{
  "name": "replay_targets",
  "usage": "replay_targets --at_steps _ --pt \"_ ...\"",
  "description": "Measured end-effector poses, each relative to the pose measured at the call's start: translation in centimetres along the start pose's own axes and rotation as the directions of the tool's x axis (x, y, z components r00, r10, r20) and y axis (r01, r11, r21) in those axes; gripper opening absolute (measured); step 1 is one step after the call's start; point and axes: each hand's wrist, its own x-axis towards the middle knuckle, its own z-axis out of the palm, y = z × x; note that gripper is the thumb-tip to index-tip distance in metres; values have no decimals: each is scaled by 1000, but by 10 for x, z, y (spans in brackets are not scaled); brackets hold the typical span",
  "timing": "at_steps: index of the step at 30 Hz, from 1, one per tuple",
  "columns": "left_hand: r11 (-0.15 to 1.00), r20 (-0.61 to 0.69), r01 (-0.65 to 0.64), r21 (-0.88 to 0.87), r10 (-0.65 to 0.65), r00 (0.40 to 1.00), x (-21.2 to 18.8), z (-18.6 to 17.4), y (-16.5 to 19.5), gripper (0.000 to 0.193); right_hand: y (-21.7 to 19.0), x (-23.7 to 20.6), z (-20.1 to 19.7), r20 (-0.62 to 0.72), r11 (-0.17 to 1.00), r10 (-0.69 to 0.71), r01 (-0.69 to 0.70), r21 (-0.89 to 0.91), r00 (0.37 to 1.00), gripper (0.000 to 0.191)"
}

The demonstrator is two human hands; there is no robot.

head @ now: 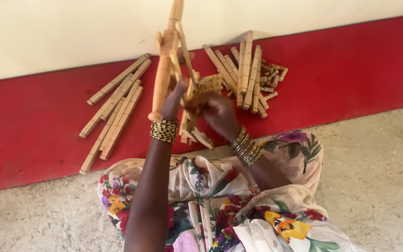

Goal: The person sits on the floor and assembles a small wooden toy loom, fitting slotted sticks and crossbars into a pegged wooden base and threading small wooden beads onto the sticks. They lift and reposition the frame repeatedly to attach parts from different sides.

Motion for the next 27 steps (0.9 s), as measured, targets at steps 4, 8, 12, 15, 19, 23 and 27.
replay_targets --at_steps 4,8,12,15,19,23,27 --pt "994 -27 103 45 -102 994 -6 0 -5 82 -22 55 -24 -155 990 -130 138 41 979 30" --pt "996 -30 -45 76 48 998 -13 6 -6 93 -27 111 -15 -148 981 -108 81 -176 983 25" --pt "994 -81 -14 109 23 996 -10 4 -2 88 -15 105 3 -190 922 -196 114 -371 962 20" --pt "991 -57 -63 116 70 996 -9 2 4 86 1 81 10 -211 936 23 -95 -338 977 23" --pt "983 -34 -150 106 154 987 -23 12 30 96 27 68 8 -206 943 -1 -67 -327 979 18" --pt "703 -114 -664 254 704 701 -41 33 73 110 49 63 4 -196 916 -126 39 -399 973 16" --pt "605 -141 -736 303 792 593 -44 46 104 86 55 51 6 -142 855 -108 19 -518 984 14"
